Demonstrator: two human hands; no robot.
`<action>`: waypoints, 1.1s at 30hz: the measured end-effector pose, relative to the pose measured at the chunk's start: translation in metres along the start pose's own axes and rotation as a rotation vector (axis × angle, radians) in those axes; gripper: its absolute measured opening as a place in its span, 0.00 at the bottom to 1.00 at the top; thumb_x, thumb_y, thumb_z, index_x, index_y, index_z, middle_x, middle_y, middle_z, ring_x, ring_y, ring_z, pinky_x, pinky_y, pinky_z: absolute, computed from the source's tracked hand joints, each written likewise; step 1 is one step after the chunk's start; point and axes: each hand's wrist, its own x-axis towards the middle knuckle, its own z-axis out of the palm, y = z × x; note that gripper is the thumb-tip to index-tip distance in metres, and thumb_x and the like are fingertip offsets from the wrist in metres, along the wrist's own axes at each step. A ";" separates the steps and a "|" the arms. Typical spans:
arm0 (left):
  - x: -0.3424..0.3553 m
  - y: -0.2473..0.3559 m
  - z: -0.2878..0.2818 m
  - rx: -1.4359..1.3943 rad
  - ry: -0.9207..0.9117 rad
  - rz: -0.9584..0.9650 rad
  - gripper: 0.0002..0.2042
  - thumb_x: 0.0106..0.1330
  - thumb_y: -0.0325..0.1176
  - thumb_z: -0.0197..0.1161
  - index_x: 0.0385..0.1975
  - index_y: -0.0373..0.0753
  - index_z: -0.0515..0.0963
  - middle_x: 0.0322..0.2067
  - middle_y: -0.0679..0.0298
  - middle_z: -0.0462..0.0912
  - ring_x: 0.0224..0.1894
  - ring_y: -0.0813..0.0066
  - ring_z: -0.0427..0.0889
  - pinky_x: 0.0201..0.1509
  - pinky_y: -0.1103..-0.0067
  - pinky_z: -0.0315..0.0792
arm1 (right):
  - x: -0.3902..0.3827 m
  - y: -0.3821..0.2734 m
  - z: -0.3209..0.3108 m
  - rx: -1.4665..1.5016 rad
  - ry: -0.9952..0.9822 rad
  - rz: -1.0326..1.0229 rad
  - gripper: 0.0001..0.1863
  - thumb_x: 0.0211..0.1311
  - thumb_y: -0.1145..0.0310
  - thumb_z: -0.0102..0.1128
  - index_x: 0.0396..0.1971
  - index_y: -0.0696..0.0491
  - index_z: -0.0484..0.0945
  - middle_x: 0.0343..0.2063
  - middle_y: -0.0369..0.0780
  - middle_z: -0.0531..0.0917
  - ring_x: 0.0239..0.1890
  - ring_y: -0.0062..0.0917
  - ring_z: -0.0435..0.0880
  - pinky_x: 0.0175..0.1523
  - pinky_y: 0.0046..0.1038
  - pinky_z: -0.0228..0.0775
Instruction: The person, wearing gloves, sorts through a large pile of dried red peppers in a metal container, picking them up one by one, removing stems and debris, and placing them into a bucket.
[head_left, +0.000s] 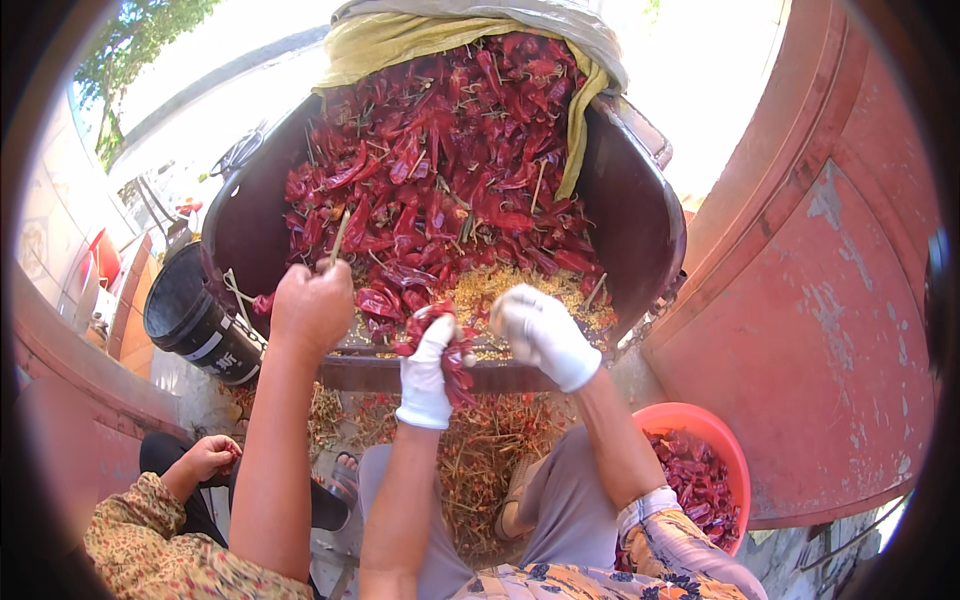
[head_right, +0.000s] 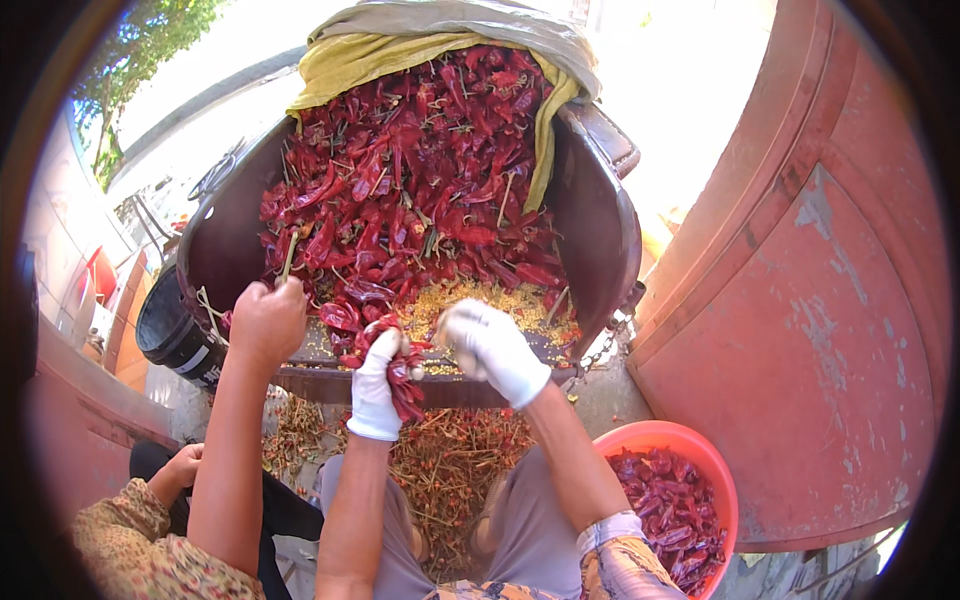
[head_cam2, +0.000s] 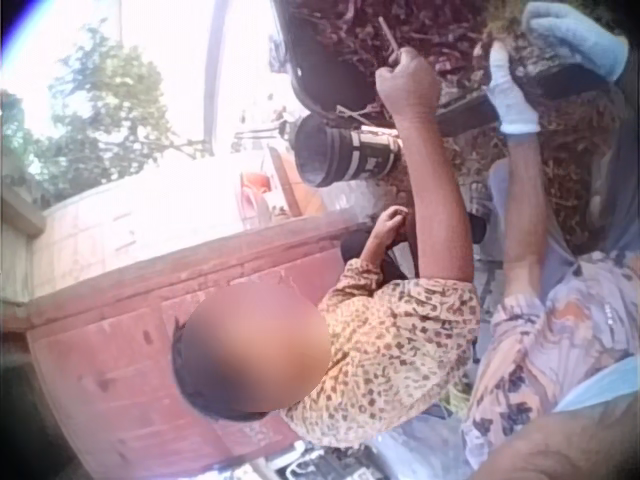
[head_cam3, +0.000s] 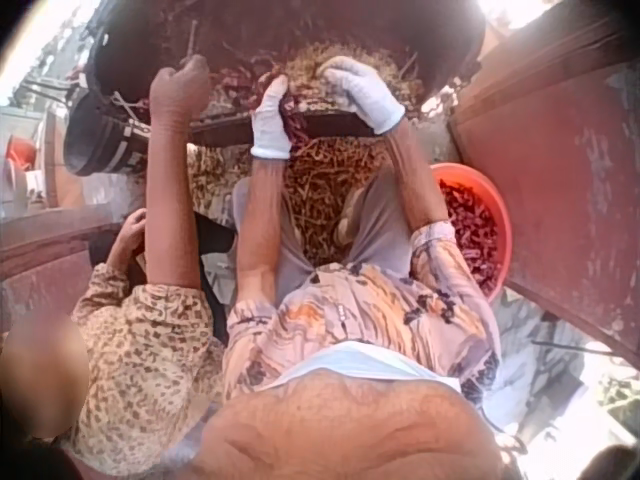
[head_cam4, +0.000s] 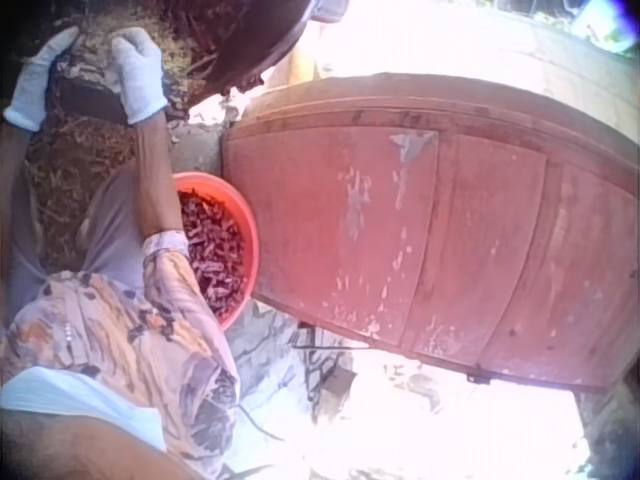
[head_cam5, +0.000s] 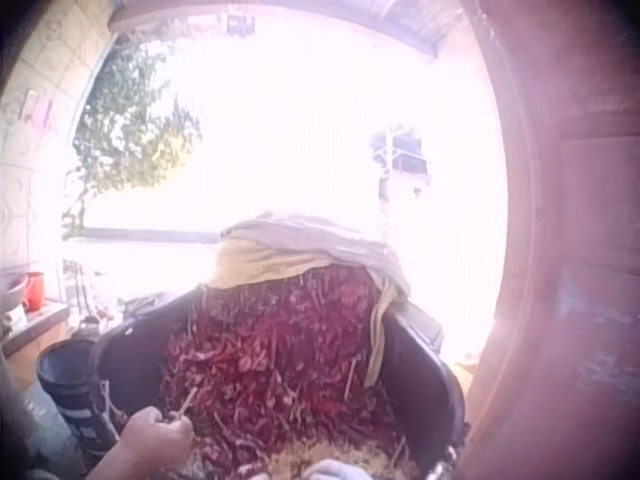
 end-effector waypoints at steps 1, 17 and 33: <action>0.002 0.006 -0.005 -0.060 0.057 0.002 0.07 0.66 0.35 0.62 0.38 0.41 0.76 0.26 0.69 0.78 0.24 0.81 0.77 0.24 0.83 0.74 | -0.009 -0.015 0.000 -0.201 -0.234 0.124 0.12 0.65 0.61 0.55 0.42 0.52 0.80 0.27 0.32 0.82 0.19 0.10 0.72 0.21 0.14 0.60; 0.002 0.011 -0.003 -0.006 0.177 -0.031 0.10 0.65 0.39 0.63 0.40 0.40 0.77 0.28 0.66 0.80 0.21 0.79 0.78 0.19 0.82 0.74 | 0.095 0.037 -0.018 -1.327 0.404 -0.304 0.11 0.58 0.59 0.62 0.34 0.50 0.78 0.39 0.47 0.77 0.35 0.44 0.82 0.39 0.42 0.74; 0.003 -0.006 0.007 0.552 -0.067 0.612 0.11 0.58 0.22 0.65 0.40 0.35 0.76 0.60 0.52 0.72 0.60 0.66 0.73 0.60 0.75 0.68 | 0.026 0.007 -0.010 -1.020 0.438 -0.544 0.06 0.59 0.67 0.63 0.36 0.49 0.80 0.29 0.40 0.77 0.31 0.33 0.80 0.37 0.31 0.71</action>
